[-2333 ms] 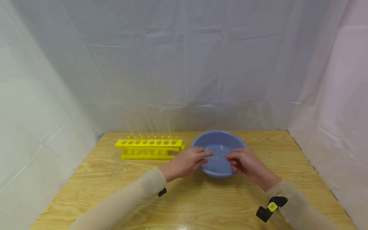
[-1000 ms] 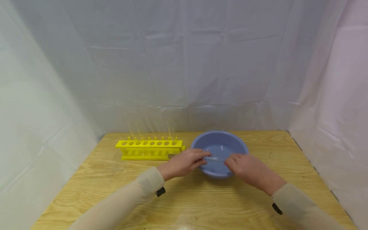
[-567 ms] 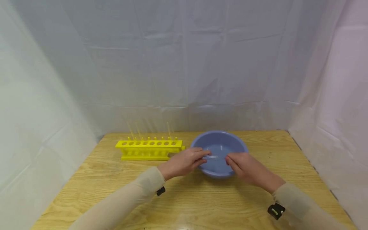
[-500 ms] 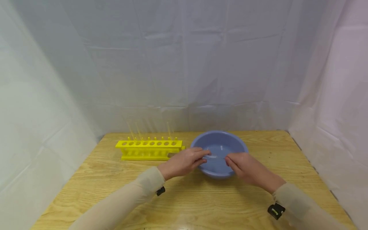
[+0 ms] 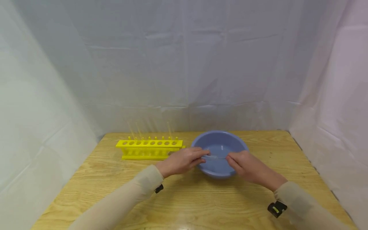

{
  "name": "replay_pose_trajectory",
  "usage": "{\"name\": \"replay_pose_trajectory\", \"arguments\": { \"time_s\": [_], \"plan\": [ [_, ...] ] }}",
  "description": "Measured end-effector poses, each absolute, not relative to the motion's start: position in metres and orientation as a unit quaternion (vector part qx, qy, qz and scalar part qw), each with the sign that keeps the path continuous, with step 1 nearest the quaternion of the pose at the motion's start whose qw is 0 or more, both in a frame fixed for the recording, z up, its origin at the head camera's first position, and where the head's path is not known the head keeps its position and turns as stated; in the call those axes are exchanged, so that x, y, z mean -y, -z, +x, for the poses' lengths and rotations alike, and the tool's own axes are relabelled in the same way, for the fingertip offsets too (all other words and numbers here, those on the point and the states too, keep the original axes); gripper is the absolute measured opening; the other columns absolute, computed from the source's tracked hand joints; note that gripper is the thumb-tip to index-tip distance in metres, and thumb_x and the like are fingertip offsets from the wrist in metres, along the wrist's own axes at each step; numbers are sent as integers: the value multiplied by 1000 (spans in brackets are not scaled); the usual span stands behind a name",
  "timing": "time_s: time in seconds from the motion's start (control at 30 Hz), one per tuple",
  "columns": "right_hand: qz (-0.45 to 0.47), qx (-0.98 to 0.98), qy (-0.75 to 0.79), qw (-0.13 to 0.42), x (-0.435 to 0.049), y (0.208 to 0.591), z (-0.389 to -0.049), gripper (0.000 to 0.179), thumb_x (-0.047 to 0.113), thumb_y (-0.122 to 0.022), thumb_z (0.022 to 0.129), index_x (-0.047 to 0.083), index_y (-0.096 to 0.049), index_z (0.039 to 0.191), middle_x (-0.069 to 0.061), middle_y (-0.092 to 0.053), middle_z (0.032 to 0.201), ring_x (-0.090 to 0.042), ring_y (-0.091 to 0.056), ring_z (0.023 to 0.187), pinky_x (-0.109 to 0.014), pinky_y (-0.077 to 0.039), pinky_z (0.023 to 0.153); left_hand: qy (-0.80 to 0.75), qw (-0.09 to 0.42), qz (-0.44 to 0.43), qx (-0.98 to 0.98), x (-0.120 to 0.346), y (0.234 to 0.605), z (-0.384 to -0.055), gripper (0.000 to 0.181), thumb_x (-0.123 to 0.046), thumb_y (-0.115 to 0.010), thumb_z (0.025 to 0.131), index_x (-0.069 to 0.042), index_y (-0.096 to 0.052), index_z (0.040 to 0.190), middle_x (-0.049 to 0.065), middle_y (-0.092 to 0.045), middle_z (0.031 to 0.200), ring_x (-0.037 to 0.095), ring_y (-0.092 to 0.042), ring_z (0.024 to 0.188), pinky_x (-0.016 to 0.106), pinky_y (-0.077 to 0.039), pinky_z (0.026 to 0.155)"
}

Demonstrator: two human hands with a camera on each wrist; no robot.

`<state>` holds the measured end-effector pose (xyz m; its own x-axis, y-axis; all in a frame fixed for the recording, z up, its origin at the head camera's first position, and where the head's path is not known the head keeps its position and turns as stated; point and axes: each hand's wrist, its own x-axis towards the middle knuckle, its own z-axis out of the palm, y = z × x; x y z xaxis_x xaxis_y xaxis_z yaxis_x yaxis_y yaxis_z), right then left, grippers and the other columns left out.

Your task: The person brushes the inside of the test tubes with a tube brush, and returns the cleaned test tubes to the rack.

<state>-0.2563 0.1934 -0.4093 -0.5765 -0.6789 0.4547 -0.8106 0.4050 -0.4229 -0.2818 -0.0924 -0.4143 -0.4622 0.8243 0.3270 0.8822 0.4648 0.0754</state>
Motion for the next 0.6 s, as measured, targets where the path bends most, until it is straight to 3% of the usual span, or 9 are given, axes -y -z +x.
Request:
{"name": "replay_pose_trajectory", "arguments": {
  "time_s": [0.2, 0.6],
  "plan": [
    [429, 830, -349, 65, -200, 410, -256, 37, 4, -47, 106, 19, -49, 72, 20, -40, 56, 4, -39, 47, -21, -40, 47, 117, 119, -506, 846, 95, 414, -282, 32, -26, -52, 106, -13, -58, 135, 3, -71, 115, 11, -68, 99, 20, -53, 89],
    [414, 826, -378, 58, -220, 403, -251, 37, 1, -47, 105, 21, -50, 74, 15, -42, 56, 2, -38, 48, -22, -40, 49, 127, 114, -504, 847, 101, 413, -281, 34, -27, -50, 107, -13, -58, 138, 0, -69, 113, 9, -66, 96, 22, -53, 87]
  ]
}}
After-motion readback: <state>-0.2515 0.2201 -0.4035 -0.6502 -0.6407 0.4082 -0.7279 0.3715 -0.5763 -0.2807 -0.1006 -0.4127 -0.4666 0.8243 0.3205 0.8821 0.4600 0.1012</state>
